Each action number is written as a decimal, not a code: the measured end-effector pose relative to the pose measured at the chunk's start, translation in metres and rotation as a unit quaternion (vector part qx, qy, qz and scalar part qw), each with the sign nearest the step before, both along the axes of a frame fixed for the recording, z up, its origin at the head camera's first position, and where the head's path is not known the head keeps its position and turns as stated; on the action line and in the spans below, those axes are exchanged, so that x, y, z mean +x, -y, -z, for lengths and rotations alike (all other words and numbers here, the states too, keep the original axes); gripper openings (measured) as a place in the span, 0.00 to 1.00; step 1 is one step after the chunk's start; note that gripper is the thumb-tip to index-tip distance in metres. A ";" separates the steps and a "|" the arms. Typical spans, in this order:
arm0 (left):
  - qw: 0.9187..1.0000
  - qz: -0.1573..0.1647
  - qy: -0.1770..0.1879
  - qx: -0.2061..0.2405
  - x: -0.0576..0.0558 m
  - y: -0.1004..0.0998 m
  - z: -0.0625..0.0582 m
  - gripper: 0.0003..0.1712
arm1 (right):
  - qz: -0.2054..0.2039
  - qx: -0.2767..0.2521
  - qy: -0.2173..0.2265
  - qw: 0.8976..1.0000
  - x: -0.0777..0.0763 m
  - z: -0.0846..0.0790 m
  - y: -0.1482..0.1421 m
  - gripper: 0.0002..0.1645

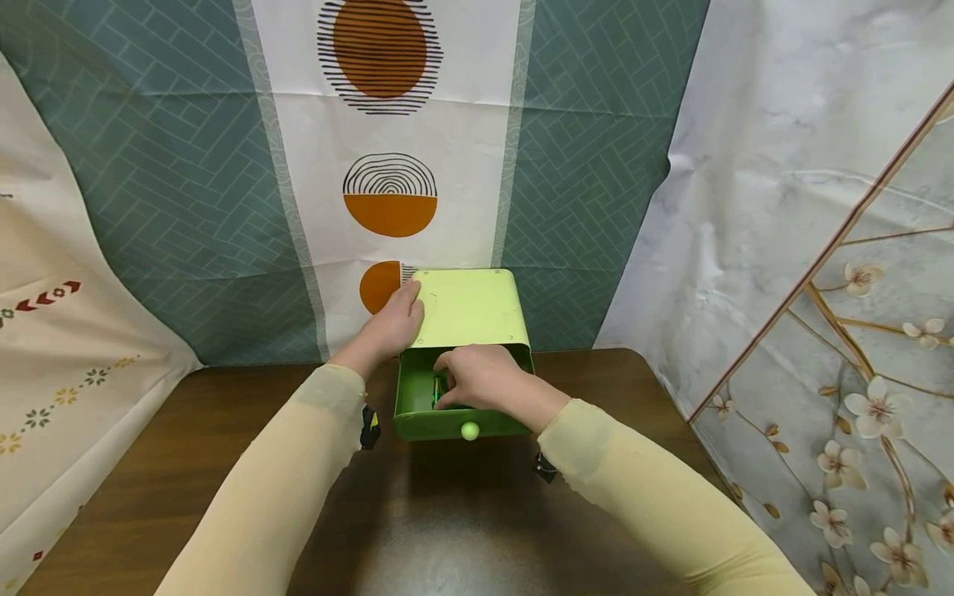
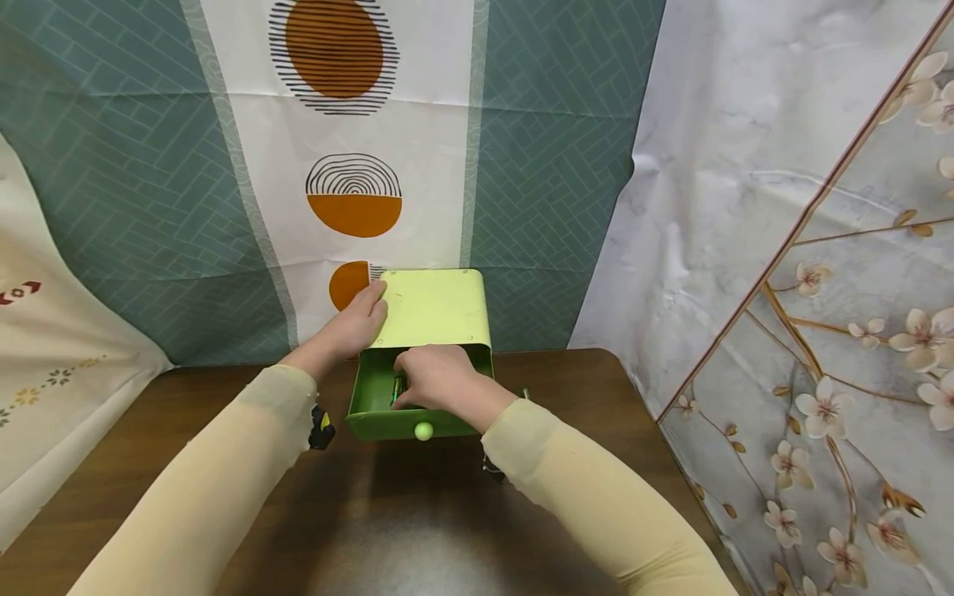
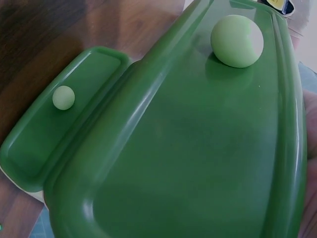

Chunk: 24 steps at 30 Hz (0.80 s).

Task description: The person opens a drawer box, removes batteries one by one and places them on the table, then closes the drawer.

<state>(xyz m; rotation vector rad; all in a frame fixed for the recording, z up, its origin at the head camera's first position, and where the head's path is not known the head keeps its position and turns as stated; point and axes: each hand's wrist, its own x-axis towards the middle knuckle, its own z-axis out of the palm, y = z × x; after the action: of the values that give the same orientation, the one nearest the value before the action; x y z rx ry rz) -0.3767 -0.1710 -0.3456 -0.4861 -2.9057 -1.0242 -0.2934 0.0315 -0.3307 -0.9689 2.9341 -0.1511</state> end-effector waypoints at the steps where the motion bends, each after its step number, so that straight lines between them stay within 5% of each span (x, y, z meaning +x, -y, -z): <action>1: 1.000 0.001 0.002 0.000 0.000 0.000 0.000 0.38 | 0.001 0.001 0.001 1.000 0.000 0.000 0.001 0.27; 24: 1.000 -0.004 0.007 -0.003 -0.003 0.001 0.001 0.38 | 0.003 0.029 0.009 1.000 -0.005 0.002 0.009 0.20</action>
<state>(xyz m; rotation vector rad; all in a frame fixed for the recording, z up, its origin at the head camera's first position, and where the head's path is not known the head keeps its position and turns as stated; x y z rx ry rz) -0.3796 -0.1718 -0.3469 -0.4704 -2.9212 -1.0207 -0.2981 0.0221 -0.3325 -0.9461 2.9069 -0.0747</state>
